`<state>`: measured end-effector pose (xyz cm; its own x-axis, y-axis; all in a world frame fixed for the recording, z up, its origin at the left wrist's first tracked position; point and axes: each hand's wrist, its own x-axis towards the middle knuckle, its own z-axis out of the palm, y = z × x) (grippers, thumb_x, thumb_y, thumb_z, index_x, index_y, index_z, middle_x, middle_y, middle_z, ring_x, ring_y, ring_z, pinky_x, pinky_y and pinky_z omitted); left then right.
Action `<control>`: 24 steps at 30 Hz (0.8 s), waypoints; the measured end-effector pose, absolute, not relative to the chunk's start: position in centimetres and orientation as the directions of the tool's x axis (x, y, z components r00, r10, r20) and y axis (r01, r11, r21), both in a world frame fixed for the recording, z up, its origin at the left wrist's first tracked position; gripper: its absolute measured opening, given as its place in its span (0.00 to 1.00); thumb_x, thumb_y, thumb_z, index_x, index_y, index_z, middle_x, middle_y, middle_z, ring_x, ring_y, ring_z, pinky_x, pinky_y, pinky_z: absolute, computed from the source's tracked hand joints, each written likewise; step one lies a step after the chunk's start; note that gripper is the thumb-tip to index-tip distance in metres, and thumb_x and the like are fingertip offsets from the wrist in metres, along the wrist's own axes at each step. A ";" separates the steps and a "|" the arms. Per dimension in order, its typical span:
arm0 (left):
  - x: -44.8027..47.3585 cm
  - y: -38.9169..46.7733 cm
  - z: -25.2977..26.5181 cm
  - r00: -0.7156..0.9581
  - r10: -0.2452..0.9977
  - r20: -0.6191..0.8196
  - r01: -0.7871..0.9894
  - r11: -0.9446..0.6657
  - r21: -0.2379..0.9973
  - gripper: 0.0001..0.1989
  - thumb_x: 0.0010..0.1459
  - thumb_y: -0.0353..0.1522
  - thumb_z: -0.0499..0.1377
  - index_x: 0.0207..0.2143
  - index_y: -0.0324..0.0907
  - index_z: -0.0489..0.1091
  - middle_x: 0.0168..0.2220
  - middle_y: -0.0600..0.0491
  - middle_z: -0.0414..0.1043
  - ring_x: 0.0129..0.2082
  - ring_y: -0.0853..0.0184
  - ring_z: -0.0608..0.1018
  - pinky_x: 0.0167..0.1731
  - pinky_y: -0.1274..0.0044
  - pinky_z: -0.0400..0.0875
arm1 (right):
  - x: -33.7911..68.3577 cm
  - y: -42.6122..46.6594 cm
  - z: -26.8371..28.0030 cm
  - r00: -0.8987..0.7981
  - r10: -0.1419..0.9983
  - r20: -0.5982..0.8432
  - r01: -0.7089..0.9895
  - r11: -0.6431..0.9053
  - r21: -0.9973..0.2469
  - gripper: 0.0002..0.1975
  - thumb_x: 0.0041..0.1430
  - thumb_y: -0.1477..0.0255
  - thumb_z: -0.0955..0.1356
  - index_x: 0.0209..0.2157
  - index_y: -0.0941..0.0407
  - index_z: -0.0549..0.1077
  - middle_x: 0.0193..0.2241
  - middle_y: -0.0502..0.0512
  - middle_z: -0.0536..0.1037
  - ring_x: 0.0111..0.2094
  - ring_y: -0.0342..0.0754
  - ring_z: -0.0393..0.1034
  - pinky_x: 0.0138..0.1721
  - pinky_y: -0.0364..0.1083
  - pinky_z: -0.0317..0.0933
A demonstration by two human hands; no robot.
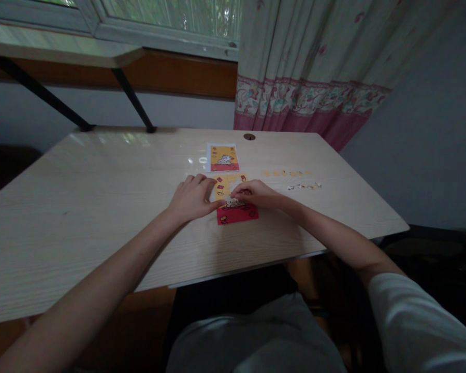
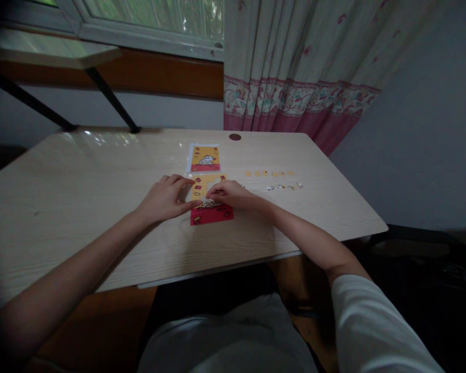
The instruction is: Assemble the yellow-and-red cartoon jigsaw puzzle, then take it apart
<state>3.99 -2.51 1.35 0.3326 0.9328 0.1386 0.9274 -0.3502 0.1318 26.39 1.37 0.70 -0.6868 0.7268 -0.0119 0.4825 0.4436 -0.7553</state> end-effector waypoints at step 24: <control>4.0 -2.5 1.4 0.331 0.935 0.127 0.924 -0.349 0.156 0.33 0.53 0.54 0.53 0.52 0.40 0.66 0.49 0.42 0.67 0.48 0.50 0.68 0.46 0.62 0.63 | 26.4 1.1 0.6 -0.702 0.684 0.197 0.558 0.700 -0.446 0.05 0.57 0.73 0.68 0.32 0.56 0.77 0.31 0.54 0.79 0.37 0.47 0.68 0.44 0.47 0.56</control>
<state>4.00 -2.48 1.37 0.3314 0.9349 0.1272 0.9241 -0.3488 0.1564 26.42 1.13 0.61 -0.7019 0.6844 0.1970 0.5575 0.7002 -0.4460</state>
